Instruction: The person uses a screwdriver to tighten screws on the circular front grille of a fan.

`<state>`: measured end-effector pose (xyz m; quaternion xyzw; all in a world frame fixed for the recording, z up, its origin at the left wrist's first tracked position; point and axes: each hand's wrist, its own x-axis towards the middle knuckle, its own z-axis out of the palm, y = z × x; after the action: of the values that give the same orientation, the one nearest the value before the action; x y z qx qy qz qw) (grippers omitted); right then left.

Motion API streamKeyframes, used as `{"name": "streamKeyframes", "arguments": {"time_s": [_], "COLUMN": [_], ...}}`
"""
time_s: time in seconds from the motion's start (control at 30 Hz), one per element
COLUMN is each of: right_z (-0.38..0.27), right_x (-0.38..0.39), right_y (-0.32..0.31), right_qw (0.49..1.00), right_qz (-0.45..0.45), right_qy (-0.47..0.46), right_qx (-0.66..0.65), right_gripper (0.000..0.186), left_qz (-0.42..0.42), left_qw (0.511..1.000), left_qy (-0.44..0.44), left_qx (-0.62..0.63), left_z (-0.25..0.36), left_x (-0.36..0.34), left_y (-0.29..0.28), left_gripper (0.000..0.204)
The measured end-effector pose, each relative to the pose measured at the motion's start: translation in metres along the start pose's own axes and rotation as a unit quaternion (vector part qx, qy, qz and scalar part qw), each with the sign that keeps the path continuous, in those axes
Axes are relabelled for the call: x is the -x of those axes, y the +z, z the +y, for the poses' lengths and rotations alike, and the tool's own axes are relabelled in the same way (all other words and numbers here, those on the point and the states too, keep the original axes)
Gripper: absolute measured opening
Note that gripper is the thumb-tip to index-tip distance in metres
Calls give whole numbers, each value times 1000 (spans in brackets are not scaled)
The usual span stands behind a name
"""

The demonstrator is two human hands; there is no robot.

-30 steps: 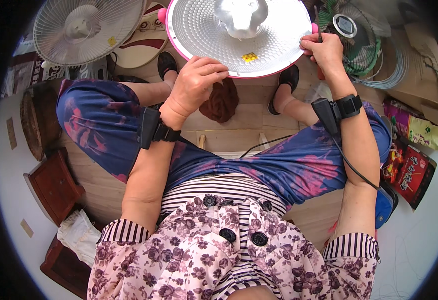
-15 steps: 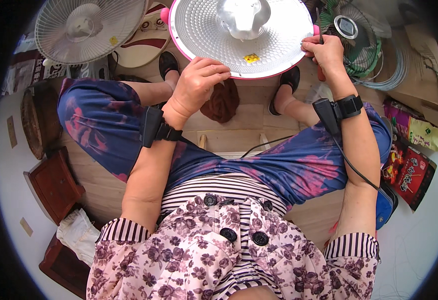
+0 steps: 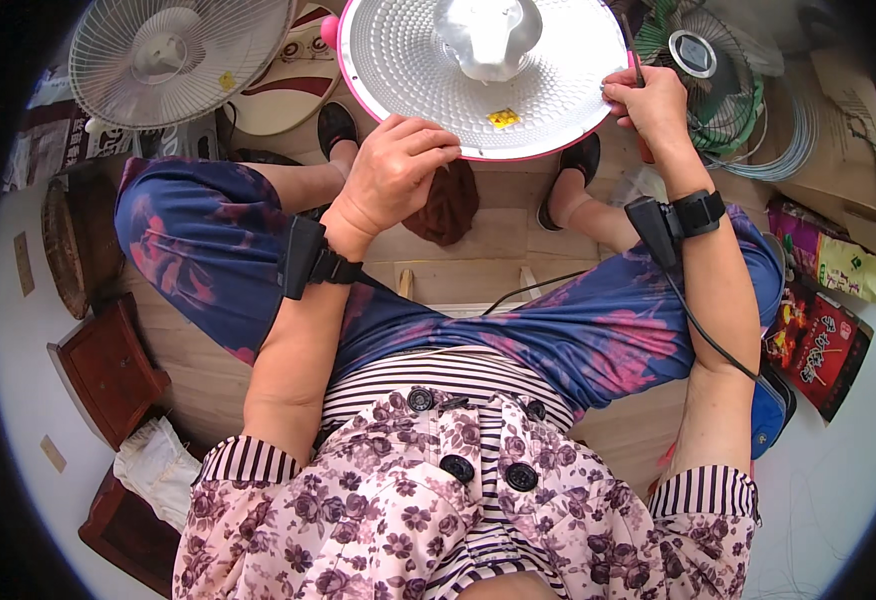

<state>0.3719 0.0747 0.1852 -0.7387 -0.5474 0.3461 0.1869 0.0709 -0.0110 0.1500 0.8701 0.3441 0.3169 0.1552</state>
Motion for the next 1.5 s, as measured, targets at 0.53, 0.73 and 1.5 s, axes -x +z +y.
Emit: {"name": "streamKeyframes", "arguments": {"time_s": [0.53,0.73,1.5], "right_z": [-27,-38,-52], "right_x": [17,37,37], "right_y": [10,45,79], "right_qw": [972,943,940], "right_qz": [-199,-315,-331], "right_qy": [-43,17,-76], "right_qx": [-115,-111,32], "right_gripper": [14,18,10], "left_qz": [3,26,56], "left_qw": [999,997,998], "left_qy": [16,30,-2], "left_qx": [-38,-60,-26], "left_z": [-3,-6,-5], "left_x": [2,6,8], "left_y": [10,14,20], "left_gripper": [32,28,26]}}
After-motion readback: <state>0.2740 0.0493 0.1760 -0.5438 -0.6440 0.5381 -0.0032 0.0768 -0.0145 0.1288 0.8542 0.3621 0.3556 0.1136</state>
